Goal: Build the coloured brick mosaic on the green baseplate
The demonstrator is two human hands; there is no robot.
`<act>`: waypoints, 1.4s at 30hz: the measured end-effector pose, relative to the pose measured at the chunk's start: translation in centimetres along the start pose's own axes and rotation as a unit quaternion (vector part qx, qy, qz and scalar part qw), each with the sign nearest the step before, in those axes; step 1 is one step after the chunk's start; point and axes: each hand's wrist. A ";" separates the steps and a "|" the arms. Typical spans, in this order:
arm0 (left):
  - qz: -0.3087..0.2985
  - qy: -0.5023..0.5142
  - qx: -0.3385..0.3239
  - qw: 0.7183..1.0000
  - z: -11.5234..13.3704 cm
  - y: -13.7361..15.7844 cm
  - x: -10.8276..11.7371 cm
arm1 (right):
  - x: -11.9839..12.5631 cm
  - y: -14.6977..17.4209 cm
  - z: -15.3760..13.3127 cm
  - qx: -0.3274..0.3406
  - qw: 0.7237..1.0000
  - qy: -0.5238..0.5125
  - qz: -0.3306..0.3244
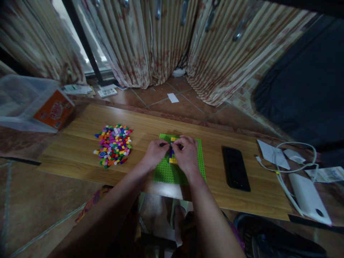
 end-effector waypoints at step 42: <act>-0.055 0.611 0.239 0.753 4.2 1.1 3.3 | 2.8 1.1 -4.2 0.114 0.986 -0.119 -0.006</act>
Point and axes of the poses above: each hand's wrist, its own y-axis away from the middle knuckle, its own x-axis out of the back of the hand, z = x × y, and after that the axes turned 8 degrees about y, right-handed
